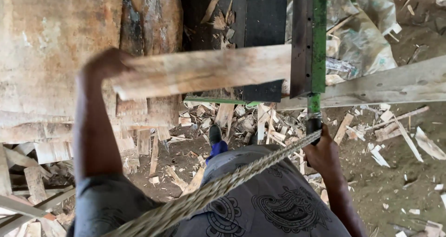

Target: Cutting thin wood sheets using a manual guillotine-style cutter.

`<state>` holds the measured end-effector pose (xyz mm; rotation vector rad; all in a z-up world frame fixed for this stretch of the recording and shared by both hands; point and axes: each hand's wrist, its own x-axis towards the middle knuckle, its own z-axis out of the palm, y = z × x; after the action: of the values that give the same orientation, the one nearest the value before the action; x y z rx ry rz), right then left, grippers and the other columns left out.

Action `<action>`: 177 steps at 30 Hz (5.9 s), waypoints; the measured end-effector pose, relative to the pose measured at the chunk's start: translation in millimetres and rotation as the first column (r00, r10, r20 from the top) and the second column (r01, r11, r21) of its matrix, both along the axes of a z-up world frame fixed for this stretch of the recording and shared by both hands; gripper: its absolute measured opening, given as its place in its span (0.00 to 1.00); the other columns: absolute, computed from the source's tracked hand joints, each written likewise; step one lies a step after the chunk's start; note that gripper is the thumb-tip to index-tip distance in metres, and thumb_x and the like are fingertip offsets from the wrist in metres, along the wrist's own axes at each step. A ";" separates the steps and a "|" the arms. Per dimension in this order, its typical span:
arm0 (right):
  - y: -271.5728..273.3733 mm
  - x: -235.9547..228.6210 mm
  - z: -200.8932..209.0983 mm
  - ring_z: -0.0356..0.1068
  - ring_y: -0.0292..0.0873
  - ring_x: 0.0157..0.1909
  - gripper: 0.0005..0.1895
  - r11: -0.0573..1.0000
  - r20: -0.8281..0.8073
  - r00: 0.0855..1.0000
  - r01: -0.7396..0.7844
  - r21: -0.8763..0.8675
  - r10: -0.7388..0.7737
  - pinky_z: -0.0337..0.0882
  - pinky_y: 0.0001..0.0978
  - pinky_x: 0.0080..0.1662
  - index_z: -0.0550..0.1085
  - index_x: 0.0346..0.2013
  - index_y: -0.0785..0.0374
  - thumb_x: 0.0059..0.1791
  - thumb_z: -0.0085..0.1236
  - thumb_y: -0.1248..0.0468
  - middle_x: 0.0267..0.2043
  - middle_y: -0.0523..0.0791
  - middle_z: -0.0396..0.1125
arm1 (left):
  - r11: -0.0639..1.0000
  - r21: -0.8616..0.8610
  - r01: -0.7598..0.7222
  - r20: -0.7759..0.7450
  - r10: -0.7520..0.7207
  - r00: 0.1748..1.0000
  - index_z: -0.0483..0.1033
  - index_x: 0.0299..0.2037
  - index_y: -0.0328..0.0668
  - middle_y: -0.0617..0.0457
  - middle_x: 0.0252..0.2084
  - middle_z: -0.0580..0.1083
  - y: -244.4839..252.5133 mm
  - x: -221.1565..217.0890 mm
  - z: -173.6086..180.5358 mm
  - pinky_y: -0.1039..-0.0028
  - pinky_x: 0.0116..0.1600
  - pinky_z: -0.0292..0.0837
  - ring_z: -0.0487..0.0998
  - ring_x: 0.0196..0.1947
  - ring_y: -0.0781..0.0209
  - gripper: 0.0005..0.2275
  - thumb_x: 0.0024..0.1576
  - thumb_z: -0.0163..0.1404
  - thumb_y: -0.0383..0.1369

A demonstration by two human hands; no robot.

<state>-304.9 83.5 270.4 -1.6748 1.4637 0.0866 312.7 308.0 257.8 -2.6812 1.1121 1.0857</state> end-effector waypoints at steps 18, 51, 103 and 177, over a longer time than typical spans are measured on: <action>-4.6 -29.7 37.3 0.65 0.38 0.32 0.15 0.976 0.837 0.533 -0.086 0.201 -0.125 0.69 0.29 0.31 0.65 0.54 0.72 0.59 0.49 0.62 0.32 0.45 0.65 | 0.975 0.176 0.138 0.120 -0.161 0.980 0.74 0.66 0.52 0.48 0.68 0.72 -78.7 132.5 -19.9 0.52 0.70 0.65 0.71 0.67 0.44 0.30 0.52 0.65 0.45; 9.1 13.8 7.6 0.69 0.44 0.23 0.25 0.999 -0.024 0.999 0.045 -0.013 -0.046 0.71 0.39 0.27 0.69 0.60 0.67 0.48 0.56 0.64 0.25 0.48 0.70 | 0.388 -0.343 -0.856 -0.921 0.043 0.388 0.72 0.53 0.41 0.48 0.36 0.77 -21.4 -152.0 -60.5 0.71 0.39 0.84 0.78 0.33 0.61 0.12 0.62 0.57 0.23; 13.4 21.6 26.9 0.74 0.45 0.25 0.31 0.995 0.091 0.992 0.087 0.043 -0.091 0.77 0.37 0.26 0.59 0.66 0.70 0.48 0.47 0.66 0.31 0.54 0.71 | 0.108 -0.471 -0.875 -0.633 0.650 0.421 0.81 0.52 0.38 0.46 0.45 0.79 14.3 25.0 -94.5 0.66 0.42 0.74 0.76 0.37 0.59 0.18 0.61 0.59 0.44; 10.6 8.4 21.7 0.63 0.41 0.17 0.13 0.996 0.311 0.947 0.067 0.060 -0.082 0.63 0.35 0.21 0.73 0.42 0.66 0.47 0.60 0.62 0.21 0.46 0.65 | -0.022 0.043 -0.999 -0.990 0.136 -0.045 0.75 0.53 0.23 0.35 0.50 0.78 -29.3 -304.6 -159.0 0.54 0.48 0.86 0.83 0.47 0.42 0.13 0.61 0.50 0.26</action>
<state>-296.5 94.2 292.0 -1.5127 1.2710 -0.1780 8.1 278.7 98.8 -3.5468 -0.8602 3.1597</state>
